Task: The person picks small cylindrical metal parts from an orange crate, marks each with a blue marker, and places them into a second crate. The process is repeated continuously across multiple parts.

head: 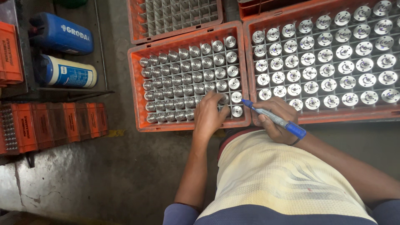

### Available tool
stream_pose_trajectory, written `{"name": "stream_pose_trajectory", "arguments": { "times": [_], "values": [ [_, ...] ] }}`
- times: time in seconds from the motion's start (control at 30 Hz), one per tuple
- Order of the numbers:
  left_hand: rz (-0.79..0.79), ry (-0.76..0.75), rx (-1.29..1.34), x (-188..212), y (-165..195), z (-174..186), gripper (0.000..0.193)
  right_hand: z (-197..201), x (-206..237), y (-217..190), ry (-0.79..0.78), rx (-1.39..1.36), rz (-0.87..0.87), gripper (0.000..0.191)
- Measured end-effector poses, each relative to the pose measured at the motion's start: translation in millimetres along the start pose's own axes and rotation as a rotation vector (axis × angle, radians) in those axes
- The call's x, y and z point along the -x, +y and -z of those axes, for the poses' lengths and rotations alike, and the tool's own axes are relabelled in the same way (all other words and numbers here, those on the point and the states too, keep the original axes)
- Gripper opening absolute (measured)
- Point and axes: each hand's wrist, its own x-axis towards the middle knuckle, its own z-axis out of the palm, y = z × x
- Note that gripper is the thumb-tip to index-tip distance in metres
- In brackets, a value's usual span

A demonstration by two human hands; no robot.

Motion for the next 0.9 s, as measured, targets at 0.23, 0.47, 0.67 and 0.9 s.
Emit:
{"name": "stream_pose_trajectory", "arguments": {
  "times": [0.23, 0.47, 0.67, 0.9],
  "values": [
    [0.052, -0.009, -0.083, -13.0, -15.9, -2.4, 0.035, -1.4, -1.0, 1.3, -0.005, 0.0, -0.007, 0.022],
    [-0.019, 0.016, 0.041, -27.3, -31.1, 25.9, 0.032, 0.5, -2.4, 4.5, -0.01, -0.01, -0.004, 0.023],
    [-0.009, -0.181, -0.263, -21.7, -9.0, -2.5, 0.039, 1.7, -1.3, 6.9, -0.006, -0.007, -0.002, 0.024],
    [-0.2, 0.029, 0.56, -19.1, -52.0, 22.9, 0.042, -0.4, -4.1, 1.7, -0.023, 0.054, 0.08, 0.021]
  ]
}}
